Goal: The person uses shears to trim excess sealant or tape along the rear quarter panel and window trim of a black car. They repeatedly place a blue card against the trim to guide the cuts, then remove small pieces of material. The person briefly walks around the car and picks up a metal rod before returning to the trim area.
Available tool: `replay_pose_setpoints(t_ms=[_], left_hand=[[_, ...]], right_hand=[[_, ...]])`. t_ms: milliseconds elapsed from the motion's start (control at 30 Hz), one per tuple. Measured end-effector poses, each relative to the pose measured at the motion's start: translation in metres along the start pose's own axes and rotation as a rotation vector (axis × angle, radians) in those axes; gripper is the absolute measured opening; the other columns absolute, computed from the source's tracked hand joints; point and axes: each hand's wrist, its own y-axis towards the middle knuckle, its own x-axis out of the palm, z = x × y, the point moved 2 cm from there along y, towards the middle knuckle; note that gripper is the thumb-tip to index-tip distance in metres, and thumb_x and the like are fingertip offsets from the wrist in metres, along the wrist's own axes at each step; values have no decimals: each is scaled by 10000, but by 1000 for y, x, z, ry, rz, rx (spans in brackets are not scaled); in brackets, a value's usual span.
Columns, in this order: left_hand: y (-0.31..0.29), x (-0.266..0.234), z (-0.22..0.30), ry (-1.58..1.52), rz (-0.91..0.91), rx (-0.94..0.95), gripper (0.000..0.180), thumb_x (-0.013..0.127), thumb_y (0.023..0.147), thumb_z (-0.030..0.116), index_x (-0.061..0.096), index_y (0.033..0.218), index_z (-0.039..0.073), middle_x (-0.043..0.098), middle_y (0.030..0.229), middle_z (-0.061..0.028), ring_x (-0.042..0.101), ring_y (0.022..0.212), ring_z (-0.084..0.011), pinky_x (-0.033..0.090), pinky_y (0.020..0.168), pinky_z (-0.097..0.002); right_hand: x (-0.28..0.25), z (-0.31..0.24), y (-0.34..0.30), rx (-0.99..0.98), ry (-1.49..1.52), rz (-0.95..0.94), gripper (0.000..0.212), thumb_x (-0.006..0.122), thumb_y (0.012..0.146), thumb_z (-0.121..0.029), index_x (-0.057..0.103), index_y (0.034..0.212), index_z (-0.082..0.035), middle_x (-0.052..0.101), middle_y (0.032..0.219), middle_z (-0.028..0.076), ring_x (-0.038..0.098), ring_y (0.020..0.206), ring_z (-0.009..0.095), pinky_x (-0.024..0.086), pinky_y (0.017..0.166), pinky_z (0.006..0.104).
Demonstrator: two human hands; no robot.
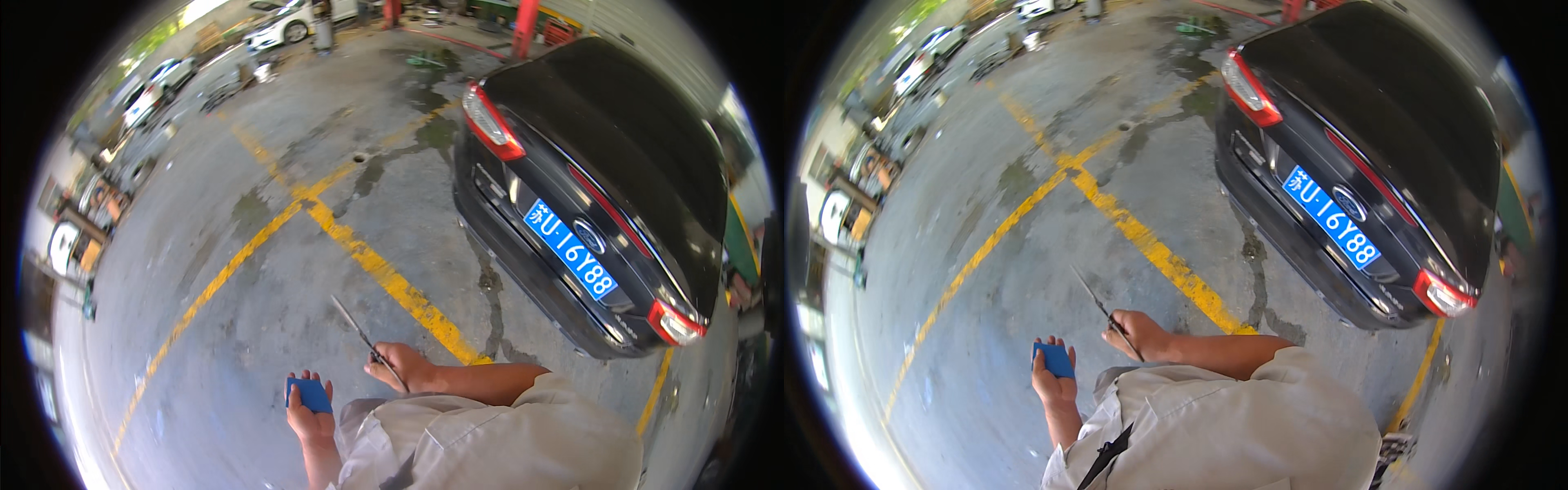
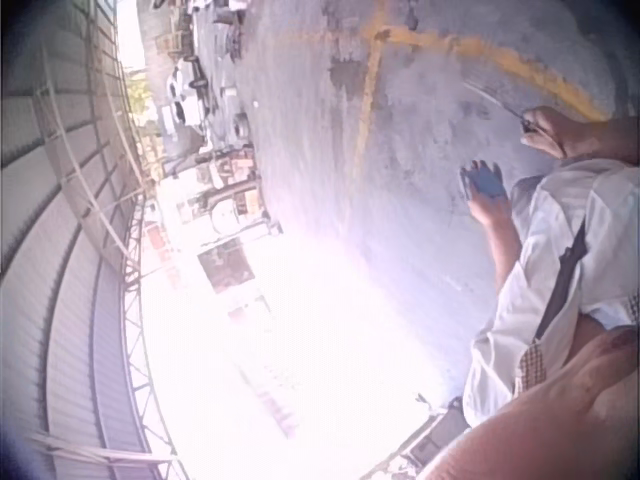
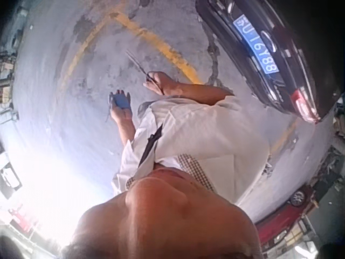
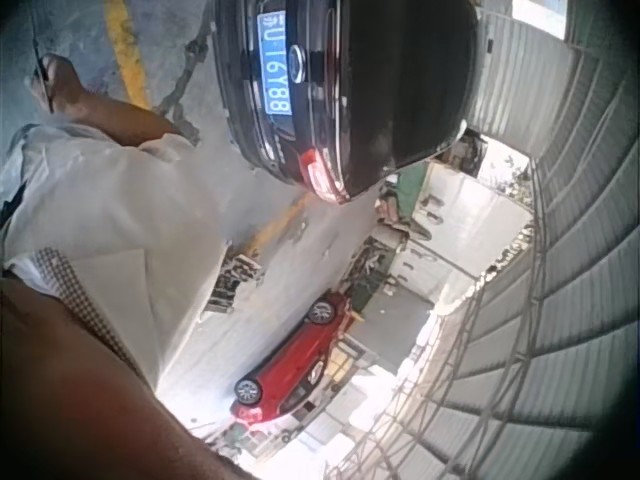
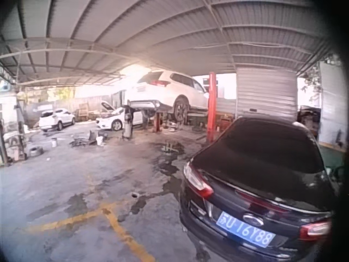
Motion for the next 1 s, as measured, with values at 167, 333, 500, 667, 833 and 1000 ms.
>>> replay_pose_setpoints(t_ms=[167, 333, 500, 667, 833, 1000], left_hand=[[80, 26, -11, 159, -143, -279, 402, 534, 1042, 274, 508, 1427, 163, 603, 1339, -87, 588, 1234, -272, 511, 982, -486], [143, 72, -23, 505, -431, -583, 394, 522, 1026, 195, 523, 1384, 31, 646, 1293, -135, 638, 1195, -319, 555, 943, -486], [149, 148, -34, 886, -811, -624, 344, 561, 1042, 151, 555, 1340, -20, 644, 1288, -159, 663, 1162, -332, 606, 908, -494], [115, 180, -89, 1010, -1170, -809, 345, 535, 1077, 209, 557, 1335, -19, 645, 1295, -156, 670, 1131, -291, 605, 892, -456], [45, 174, -156, 836, -1394, -1080, 541, 436, 1109, 477, 550, 1385, 27, 618, 1368, -134, 604, 1253, -272, 478, 1069, -439], [-7, 191, -207, 1039, -1528, -1073, 664, 451, 1073, 597, 529, 1408, 29, 595, 1393, -111, 581, 1272, -266, 433, 1098, -430]], right_hand=[[-4, 8, 24, 7, -82, 302, 268, 696, 948, -267, 622, 931, -10, 662, 789, 202, 641, 726, 333, 493, 683, 444], [-1, 11, 8, 222, -166, 628, 345, 727, 905, -344, 629, 953, -17, 673, 830, 209, 657, 778, 377, 505, 700, 458], [18, -23, -25, 478, -278, 957, 389, 730, 875, -375, 618, 983, -18, 694, 880, 228, 666, 852, 458, 517, 724, 513], [34, -38, -48, 503, -420, 1233, 388, 725, 880, -368, 625, 1027, -23, 711, 935, 209, 689, 868, 424, 540, 745, 502], [39, -23, -84, 580, -352, 1395, 361, 716, 882, -350, 639, 1015, -24, 722, 947, 190, 717, 890, 407, 573, 780, 495], [26, 1, -134, 553, -345, 1582, 378, 768, 839, -308, 607, 1018, -17, 708, 907, 202, 709, 815, 417, 571, 728, 504]])
